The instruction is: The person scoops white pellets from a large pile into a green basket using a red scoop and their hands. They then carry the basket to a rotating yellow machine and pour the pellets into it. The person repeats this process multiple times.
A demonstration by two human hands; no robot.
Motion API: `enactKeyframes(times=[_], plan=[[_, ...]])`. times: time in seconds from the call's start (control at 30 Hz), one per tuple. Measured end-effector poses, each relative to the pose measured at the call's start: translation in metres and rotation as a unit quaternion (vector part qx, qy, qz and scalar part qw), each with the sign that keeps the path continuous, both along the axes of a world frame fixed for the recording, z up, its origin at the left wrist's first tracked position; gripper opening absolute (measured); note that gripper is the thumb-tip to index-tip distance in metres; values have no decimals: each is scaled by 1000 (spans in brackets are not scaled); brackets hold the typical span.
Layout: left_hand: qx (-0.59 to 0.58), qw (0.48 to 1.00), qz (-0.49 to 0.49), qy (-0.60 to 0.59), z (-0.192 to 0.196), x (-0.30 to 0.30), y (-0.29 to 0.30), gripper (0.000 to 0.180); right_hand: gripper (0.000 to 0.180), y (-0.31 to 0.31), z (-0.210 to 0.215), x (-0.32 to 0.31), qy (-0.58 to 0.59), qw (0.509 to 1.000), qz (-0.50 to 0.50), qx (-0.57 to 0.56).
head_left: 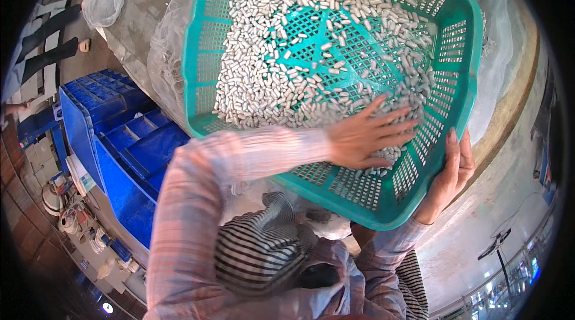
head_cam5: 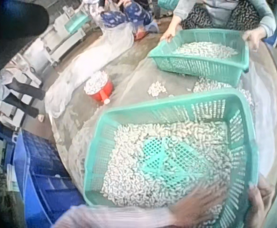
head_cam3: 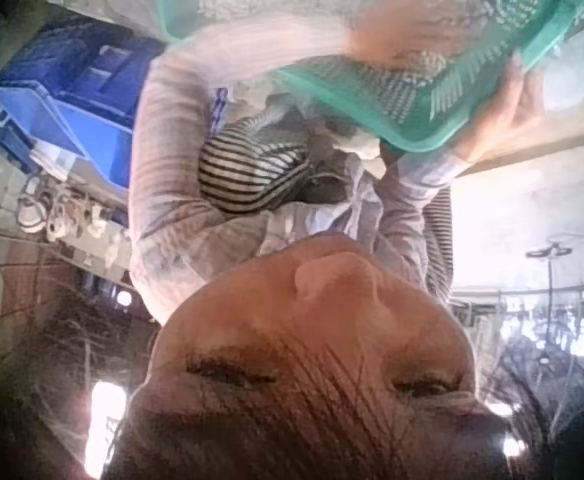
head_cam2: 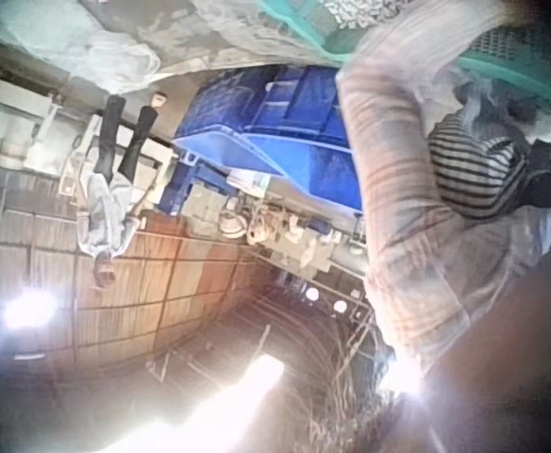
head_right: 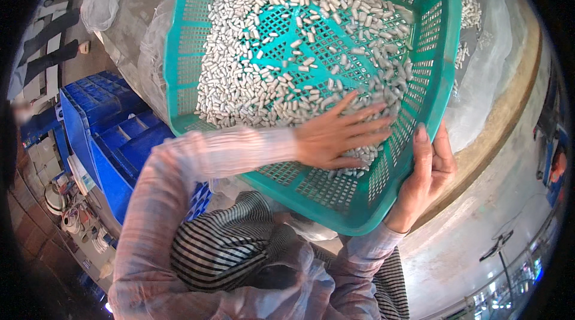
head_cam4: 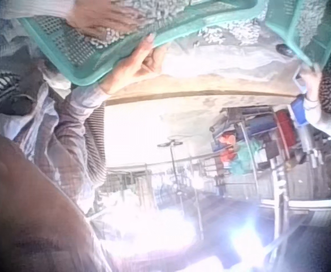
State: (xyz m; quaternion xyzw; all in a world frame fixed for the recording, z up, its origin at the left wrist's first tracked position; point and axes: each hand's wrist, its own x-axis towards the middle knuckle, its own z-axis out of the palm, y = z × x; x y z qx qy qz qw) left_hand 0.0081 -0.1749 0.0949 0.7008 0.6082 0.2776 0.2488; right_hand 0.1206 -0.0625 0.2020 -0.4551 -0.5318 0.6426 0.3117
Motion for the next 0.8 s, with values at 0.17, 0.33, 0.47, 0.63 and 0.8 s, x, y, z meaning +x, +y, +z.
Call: enactKeyframes(times=[0.17,0.33,0.47,0.63,0.8], plan=[[-99,972,-46,209,-29,-117,-102,64,33,4,-23,17,-4,999,-27,-18],[49,902,398,161,-76,-214,-96,46,35,-5,-25,17,-4,1000,-14,-27],[192,827,522,81,-76,-192,9,23,37,-12,-12,12,5,1000,-17,-9],[241,910,337,25,-22,-75,85,39,38,-20,8,-1,-2,1000,-7,8],[41,998,-16,45,0,-27,-31,60,40,-21,21,-4,-13,1000,-20,10]])
